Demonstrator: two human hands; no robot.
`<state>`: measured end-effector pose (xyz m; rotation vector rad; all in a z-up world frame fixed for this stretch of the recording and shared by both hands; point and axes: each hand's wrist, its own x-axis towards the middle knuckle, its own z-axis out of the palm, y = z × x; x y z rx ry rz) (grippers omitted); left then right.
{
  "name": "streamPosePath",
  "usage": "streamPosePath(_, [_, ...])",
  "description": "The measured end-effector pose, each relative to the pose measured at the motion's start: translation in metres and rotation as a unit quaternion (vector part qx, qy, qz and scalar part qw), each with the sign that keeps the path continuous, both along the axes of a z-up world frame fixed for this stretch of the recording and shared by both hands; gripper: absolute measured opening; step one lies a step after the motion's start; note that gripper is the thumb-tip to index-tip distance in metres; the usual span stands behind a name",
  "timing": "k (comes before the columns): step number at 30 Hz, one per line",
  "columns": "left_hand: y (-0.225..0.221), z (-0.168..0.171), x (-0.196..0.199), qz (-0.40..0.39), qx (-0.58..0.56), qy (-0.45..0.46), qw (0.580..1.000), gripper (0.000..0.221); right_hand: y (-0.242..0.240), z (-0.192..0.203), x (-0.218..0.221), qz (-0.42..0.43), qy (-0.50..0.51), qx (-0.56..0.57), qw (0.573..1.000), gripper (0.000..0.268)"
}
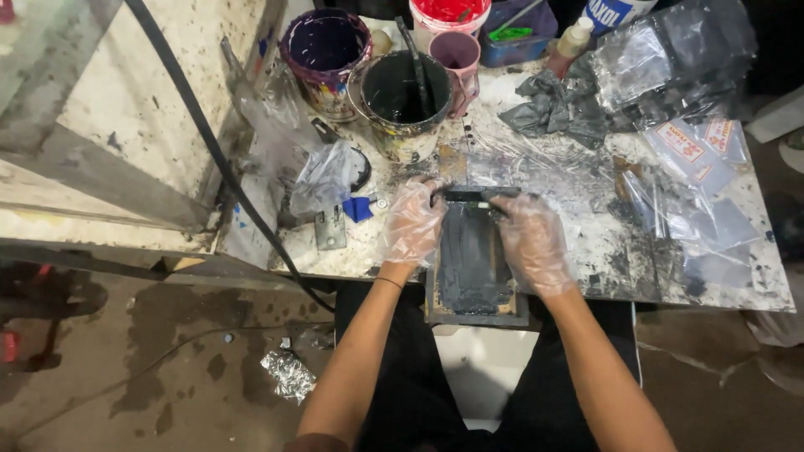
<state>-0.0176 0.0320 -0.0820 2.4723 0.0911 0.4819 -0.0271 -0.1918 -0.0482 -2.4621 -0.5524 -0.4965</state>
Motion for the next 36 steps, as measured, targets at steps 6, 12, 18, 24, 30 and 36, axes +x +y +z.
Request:
streamPosePath(6, [0.002,0.006,-0.003,-0.012,-0.033,0.008,0.999,0.023,-0.001,-0.063,0.033,0.024,-0.061,-0.017,0.998,0.034])
streamPosePath(12, [-0.001,0.012,-0.006,-0.008,-0.012,-0.003,1.0,0.022,0.003,-0.038,-0.007,0.054,-0.117,-0.146,0.981,0.036])
streamPosePath(18, [-0.005,-0.003,0.0,0.033,0.008,0.015,0.999,0.019,-0.002,-0.02,-0.002,0.072,-0.122,-0.122,0.982,0.032])
streamPosePath(24, [-0.005,-0.009,-0.002,0.027,0.003,-0.007,1.0,0.019,0.028,-0.026,0.025,0.011,-0.168,-0.313,0.935,0.016])
streamPosePath(30, [-0.014,-0.011,0.007,0.07,0.022,-0.004,0.997,0.018,0.02,0.028,-0.039,0.064,-0.119,-0.315,0.939,0.013])
streamPosePath(36, [-0.011,0.021,-0.01,0.035,-0.007,0.027,0.999,0.023,-0.007,0.005,-0.089,0.115,0.037,-0.322,0.939,0.033])
